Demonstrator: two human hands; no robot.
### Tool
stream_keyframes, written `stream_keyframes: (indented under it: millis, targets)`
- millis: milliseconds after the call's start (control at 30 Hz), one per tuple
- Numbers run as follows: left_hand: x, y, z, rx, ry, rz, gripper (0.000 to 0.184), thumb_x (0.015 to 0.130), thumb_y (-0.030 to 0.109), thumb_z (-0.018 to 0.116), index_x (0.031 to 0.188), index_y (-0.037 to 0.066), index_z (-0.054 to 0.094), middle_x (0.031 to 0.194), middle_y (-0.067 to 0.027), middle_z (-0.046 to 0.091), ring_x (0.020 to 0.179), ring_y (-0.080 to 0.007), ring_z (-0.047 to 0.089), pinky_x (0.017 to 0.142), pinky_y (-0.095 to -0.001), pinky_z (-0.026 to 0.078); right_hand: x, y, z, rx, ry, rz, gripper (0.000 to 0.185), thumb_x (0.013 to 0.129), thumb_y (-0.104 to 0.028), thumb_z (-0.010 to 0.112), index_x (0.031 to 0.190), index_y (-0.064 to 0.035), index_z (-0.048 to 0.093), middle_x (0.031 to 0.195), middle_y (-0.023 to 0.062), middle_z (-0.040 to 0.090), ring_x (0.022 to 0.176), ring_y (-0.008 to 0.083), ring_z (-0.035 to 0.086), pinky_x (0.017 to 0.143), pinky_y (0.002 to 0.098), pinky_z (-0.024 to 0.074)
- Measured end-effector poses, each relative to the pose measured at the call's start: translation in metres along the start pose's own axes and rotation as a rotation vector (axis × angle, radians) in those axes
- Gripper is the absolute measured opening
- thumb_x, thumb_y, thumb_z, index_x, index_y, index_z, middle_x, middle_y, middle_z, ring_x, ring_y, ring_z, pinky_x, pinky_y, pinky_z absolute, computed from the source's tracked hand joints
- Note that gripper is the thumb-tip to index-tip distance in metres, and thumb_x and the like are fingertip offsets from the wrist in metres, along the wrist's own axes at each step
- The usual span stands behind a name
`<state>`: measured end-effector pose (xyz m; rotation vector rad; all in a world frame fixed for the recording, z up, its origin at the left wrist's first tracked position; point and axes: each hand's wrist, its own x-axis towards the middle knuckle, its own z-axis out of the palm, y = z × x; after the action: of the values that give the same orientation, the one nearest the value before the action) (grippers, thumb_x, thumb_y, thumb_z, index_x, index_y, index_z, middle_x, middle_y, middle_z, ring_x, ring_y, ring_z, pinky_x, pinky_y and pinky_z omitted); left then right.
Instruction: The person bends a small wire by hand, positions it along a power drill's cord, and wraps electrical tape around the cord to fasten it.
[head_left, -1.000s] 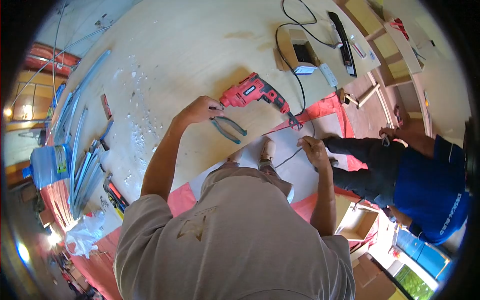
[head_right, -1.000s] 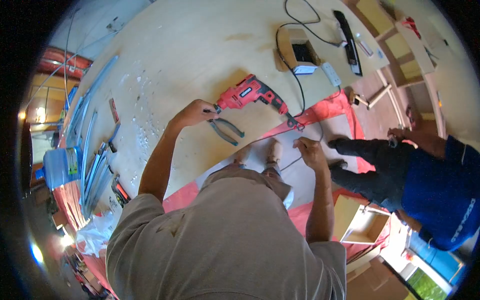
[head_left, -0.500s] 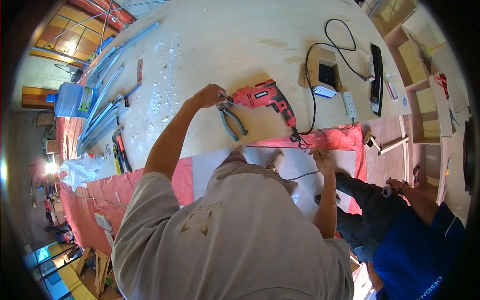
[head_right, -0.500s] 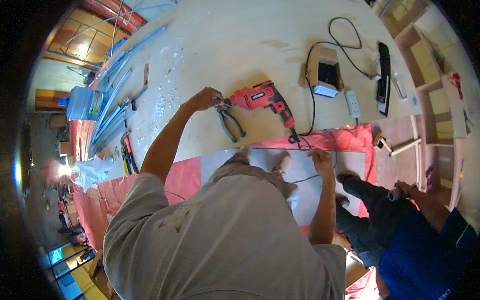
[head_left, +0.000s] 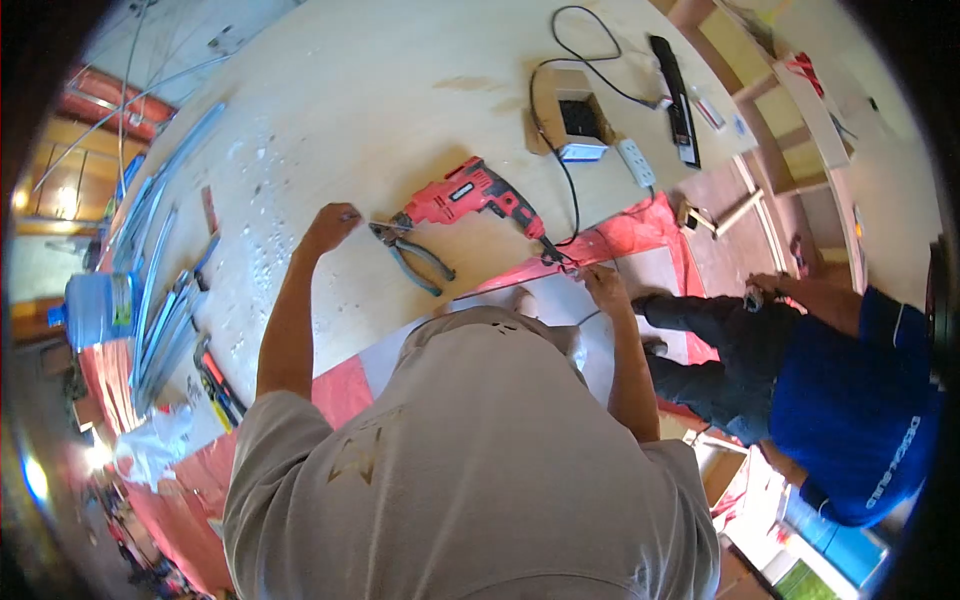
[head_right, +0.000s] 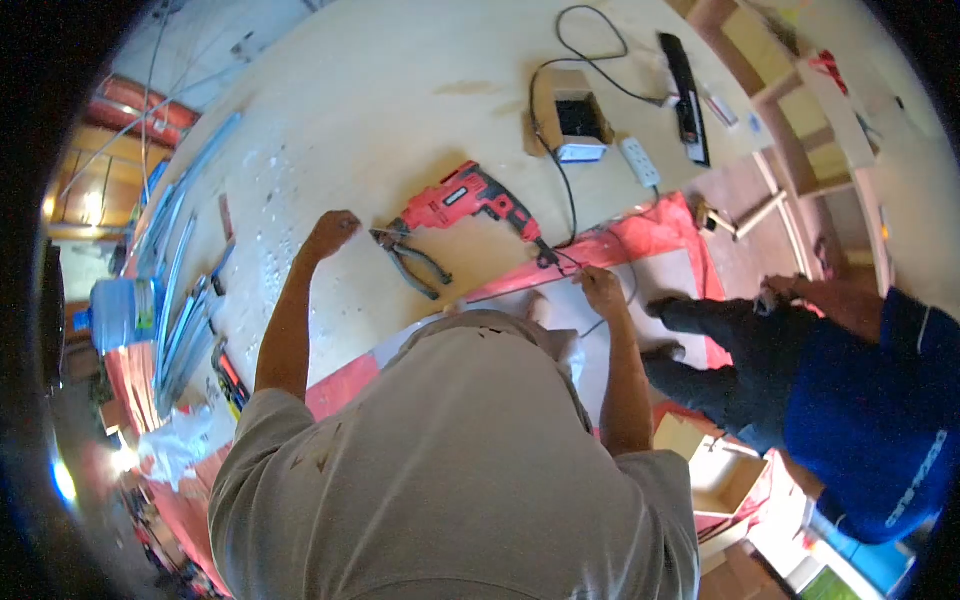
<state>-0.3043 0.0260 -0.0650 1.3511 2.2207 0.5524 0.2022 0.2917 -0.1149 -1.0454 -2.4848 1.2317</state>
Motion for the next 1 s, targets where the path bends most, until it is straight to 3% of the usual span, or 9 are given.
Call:
stream_keyframes:
  millis: [100,233,333,467,600,733,767,900,1000]
  targets:
    - [-0.013,0.014,-0.019,-0.088,-0.087,-0.24,0.017,0.083,0.017,0.062,0.088,0.002,0.067,0.079,-0.0134,0.067,0.067,-0.0223,0.062,0.065,-0.0341,0.05,0.003,-0.013,0.011,0.107,-0.004,0.015,0.022,0.089,-0.017,0.049,0.081,-0.0023,0.064,0.075,0.0165,0.062,0.07,0.0275,0.062,0.066,0.0374,0.0474]
    - [-0.023,-0.027,-0.008,-0.113,0.048,-0.139,0.017,0.083,0.017,0.061,0.087,0.001,0.066,0.072,-0.0113,0.065,0.059,-0.0187,0.06,0.059,-0.033,0.048,0.013,-0.024,0.014,0.003,-0.083,-0.039,0.021,0.09,-0.016,0.051,0.083,-0.0012,0.063,0.079,0.017,0.063,0.073,0.0288,0.062,0.067,0.0386,0.0471]
    - [-0.036,-0.031,-0.002,-0.144,0.03,-0.184,0.018,0.083,0.017,0.059,0.086,0.0,0.066,0.069,-0.011,0.064,0.055,-0.0184,0.058,0.055,-0.0326,0.048,0.013,-0.046,0.011,0.04,-0.013,-0.022,0.032,0.094,-0.029,0.045,0.087,-0.0043,0.065,0.066,0.0123,0.056,0.06,0.0222,0.056,0.06,0.0361,0.0451]
    - [-0.048,-0.051,0.019,-0.204,0.063,-0.191,0.019,0.083,0.017,0.058,0.085,0.001,0.066,0.07,-0.0121,0.064,0.058,-0.0198,0.06,0.057,-0.0325,0.048,0.017,-0.028,0.019,0.021,0.072,-0.157,0.024,0.093,-0.02,0.046,0.09,-0.0034,0.062,0.074,0.0132,0.059,0.064,0.0263,0.058,0.061,0.037,0.0454]
    - [-0.068,-0.032,0.027,-0.087,0.117,-0.216,0.018,0.083,0.016,0.057,0.088,0.001,0.066,0.079,-0.015,0.067,0.074,-0.0268,0.066,0.07,-0.0362,0.051,0.012,-0.027,0.036,0.041,0.087,-0.188,0.015,0.091,-0.01,0.047,0.092,-0.0032,0.06,0.081,0.0142,0.061,0.073,0.0312,0.06,0.066,0.0403,0.0469]
    - [-0.077,-0.039,0.058,0.036,0.267,-0.024,0.01,0.082,0.007,0.059,0.089,0.003,0.065,0.09,-0.017,0.065,0.08,-0.0309,0.063,0.074,-0.0366,0.05,-0.002,-0.045,0.063,-0.137,0.182,-0.392,0.014,0.088,-0.007,0.048,0.093,-0.0043,0.06,0.086,0.0133,0.062,0.083,0.0317,0.059,0.074,0.0431,0.048]
    - [-0.078,-0.03,0.064,0.023,0.299,-0.084,0.012,0.082,0.005,0.059,0.092,0.002,0.064,0.095,-0.0164,0.063,0.089,-0.0316,0.06,0.081,-0.0384,0.048,-0.006,-0.053,0.065,-0.192,0.143,-0.389,0.014,0.085,-0.006,0.05,0.091,-0.005,0.062,0.089,0.0118,0.063,0.088,0.0312,0.059,0.077,0.0433,0.0482]
    - [-0.064,0.046,0.075,0.269,0.545,0.104,0.017,0.084,0.007,0.056,0.1,0.002,0.061,0.1,-0.0158,0.061,0.103,-0.0341,0.052,0.092,-0.0441,0.041,-0.015,-0.078,0.08,-0.153,0.115,-0.261,0.018,0.076,-0.007,0.054,0.089,-0.0057,0.066,0.094,0.0087,0.066,0.091,0.0289,0.06,0.08,0.0407,0.0492]
    - [-0.052,0.116,0.101,-0.086,0.327,0.397,0.019,0.083,0.01,0.056,0.099,0.001,0.059,0.101,-0.0195,0.06,0.097,-0.0361,0.056,0.087,-0.0437,0.045,-0.015,-0.081,0.096,-0.049,0.139,-0.227,0.016,0.086,-0.015,0.056,0.093,-0.0051,0.067,0.092,0.013,0.065,0.085,0.033,0.061,0.078,0.0405,0.0493]
